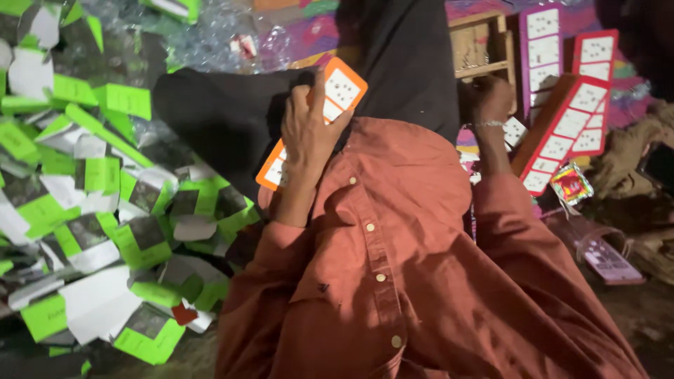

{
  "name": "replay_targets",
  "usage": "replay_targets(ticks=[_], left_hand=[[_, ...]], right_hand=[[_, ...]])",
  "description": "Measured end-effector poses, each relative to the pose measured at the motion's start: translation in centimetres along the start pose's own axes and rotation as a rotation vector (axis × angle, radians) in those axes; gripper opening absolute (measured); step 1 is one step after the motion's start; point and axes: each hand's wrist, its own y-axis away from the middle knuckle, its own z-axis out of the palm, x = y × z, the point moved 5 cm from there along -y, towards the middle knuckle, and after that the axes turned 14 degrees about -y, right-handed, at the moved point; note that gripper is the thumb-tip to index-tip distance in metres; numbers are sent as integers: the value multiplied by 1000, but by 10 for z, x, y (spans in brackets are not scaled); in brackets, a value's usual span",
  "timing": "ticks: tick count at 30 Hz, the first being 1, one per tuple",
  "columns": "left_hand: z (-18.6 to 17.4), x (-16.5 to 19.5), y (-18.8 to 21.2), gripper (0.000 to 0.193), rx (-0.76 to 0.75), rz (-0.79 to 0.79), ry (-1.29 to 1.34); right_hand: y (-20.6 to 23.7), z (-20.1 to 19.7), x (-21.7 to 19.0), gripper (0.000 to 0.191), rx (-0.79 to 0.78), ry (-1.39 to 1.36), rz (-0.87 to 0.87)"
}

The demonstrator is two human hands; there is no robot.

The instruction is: The person assembles a power strip by inserting white socket modules into an orange housing. They repeatedly pick up sockets, align them, and press them into place while sitting on the floor surrounded by packaging materials.

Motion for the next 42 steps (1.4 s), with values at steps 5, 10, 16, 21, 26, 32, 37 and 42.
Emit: replay_targets(ticks=[5, 10, 16, 21, 26, 32, 37, 42], left_hand=[[-4, -4, 3, 83, 24, -45, 13], [-9, -2, -1, 80, 19, -65, -1], [-12, -2, -1, 80, 35, -91, 2], [-9, 1, 0, 79, 25, -71, 17], [-7, 1, 1, 80, 15, -75, 4], [-6, 0, 1, 83, 7, -67, 18], [-6, 1, 1, 88, -58, -68, 13], [-17, 4, -2, 103, -70, -4, 115]], right_hand=[[6, -25, -76, 9, -61, -697, 157], [11, 10, -166, 7, -438, -679, 106], [14, 47, -194, 10, -468, -824, 62], [14, 56, -193, 13, -502, -841, -7], [13, 62, -193, 14, -502, -765, -40], [14, 62, -188, 12, -485, -748, 20], [15, 59, -195, 12, -431, -728, -146], [12, 67, -189, 51, -527, -1006, 199]])
